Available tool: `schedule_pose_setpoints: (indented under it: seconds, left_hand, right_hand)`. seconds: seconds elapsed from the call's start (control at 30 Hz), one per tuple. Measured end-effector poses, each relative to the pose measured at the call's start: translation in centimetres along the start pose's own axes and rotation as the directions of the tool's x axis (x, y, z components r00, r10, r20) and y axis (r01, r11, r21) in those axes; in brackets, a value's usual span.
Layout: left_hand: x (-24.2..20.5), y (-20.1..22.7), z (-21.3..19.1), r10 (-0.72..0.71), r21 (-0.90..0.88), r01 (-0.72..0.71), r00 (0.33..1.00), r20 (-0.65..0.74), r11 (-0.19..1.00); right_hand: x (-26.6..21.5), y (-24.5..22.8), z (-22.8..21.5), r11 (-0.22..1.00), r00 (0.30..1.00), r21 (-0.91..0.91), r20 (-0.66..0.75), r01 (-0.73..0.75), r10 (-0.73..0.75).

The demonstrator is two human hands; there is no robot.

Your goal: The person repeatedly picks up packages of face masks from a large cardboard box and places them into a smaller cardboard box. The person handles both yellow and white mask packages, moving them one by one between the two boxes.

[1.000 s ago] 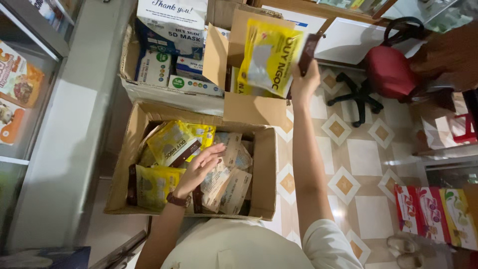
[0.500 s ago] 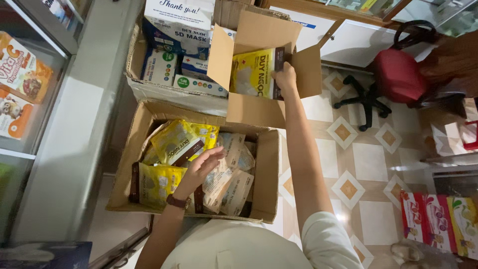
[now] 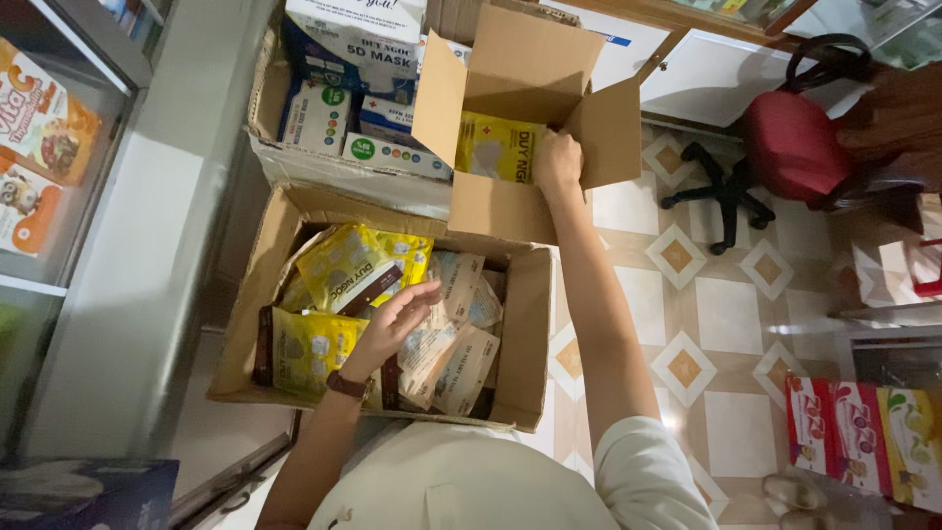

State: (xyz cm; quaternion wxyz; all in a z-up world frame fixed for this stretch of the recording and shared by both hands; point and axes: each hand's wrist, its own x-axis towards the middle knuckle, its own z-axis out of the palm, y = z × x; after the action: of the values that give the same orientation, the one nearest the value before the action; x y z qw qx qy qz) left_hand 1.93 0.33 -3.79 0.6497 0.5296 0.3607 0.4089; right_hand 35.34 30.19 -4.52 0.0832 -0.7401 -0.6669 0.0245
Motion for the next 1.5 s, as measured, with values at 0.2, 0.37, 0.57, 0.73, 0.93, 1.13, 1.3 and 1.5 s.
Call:
schedule_pose_setpoints:
  seconds: [0.2,0.37,0.57,0.73,0.93,1.13,1.3,1.5]
  left_hand:
    - [0.4,-1.9,-1.2,-0.013,0.102,0.019,0.998,-0.058,0.995]
    - [0.1,-1.7,-4.3,-0.19,-0.042,0.185,0.97,-0.153,0.982]
    - [0.6,-6.4,-11.8,-0.022,0.53,0.316,0.872,-0.488,0.787]
    - [2.7,-10.7,-13.4,-0.331,0.671,0.63,0.776,-0.536,0.391]
    - [5.2,-13.3,-9.3,-0.374,0.731,0.616,0.778,-0.505,0.294]
    - [4.5,-14.4,-9.8,-0.339,0.712,0.637,0.767,-0.545,0.297]
    - [3.8,-17.2,-10.2,0.019,0.856,0.473,0.873,-0.487,0.208]
    - [3.7,-16.5,-11.8,0.454,0.935,0.285,0.819,-0.352,0.211]
  right_hand:
    - [2.9,3.0,4.7,0.959,0.897,0.117,0.34,0.258,-0.282]
    - [2.4,2.1,2.4,0.919,0.862,0.139,0.317,0.369,-0.394]
    - [-9.2,-5.0,-8.4,0.688,0.86,0.564,-0.478,0.457,-0.179]
    - [-24.3,-10.1,-7.1,0.055,0.949,0.971,-0.238,0.232,0.207]
    - [-31.3,-10.7,2.8,0.481,0.942,0.812,-0.259,0.331,-0.212]
    - [-36.1,-10.4,4.3,0.543,0.933,0.768,-0.203,0.34,-0.298]
    - [-35.5,-10.2,4.8,0.56,0.955,0.784,-0.137,0.268,-0.264]
    - [-36.0,-10.4,4.8,0.551,0.953,0.793,-0.12,0.261,-0.279]
